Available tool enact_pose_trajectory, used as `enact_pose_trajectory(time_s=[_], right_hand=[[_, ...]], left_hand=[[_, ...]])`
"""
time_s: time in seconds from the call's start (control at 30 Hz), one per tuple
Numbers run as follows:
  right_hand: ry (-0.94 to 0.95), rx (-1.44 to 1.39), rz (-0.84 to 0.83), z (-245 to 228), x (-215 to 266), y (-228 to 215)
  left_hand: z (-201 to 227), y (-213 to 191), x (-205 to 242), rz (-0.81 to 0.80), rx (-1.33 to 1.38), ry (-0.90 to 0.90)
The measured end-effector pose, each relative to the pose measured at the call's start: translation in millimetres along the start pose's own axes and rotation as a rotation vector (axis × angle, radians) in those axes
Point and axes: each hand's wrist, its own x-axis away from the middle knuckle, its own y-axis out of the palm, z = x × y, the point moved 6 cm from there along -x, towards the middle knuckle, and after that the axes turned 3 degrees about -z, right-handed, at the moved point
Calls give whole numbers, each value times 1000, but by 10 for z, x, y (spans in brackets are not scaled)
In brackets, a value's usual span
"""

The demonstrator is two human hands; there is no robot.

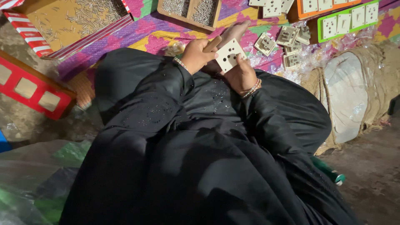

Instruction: The person sits on the floor and assembles electrical components, including sockets and switches, into a multi-gang plate. They pick up individual components, insert screws into the plate, and secure the parts together. The person handles several components and a wooden box of screws, placing the assembled plate aside.

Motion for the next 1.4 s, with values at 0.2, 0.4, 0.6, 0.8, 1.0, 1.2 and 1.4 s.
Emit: enact_pose_trajectory(time_s=[0.2,0.4,0.6,0.8,1.0,1.2,1.4], right_hand=[[119,359,102,-68,17,-196],[192,412,136,67,34,-252],[88,354,185,-6,-13,-304],[74,348,212,14,-14,-334],[90,383,228,16,-12,-339],[-22,439,308,-44,-44,-609],[-110,467,352,-139,-33,-871]], left_hand=[[114,-103,27,97,21,297],[143,-125,30,106,-35,314],[163,-214,39,143,95,211],[185,-188,47,128,87,270],[323,-76,104,65,-133,339],[507,-227,273,217,-320,231],[676,-214,424,47,-431,144]])
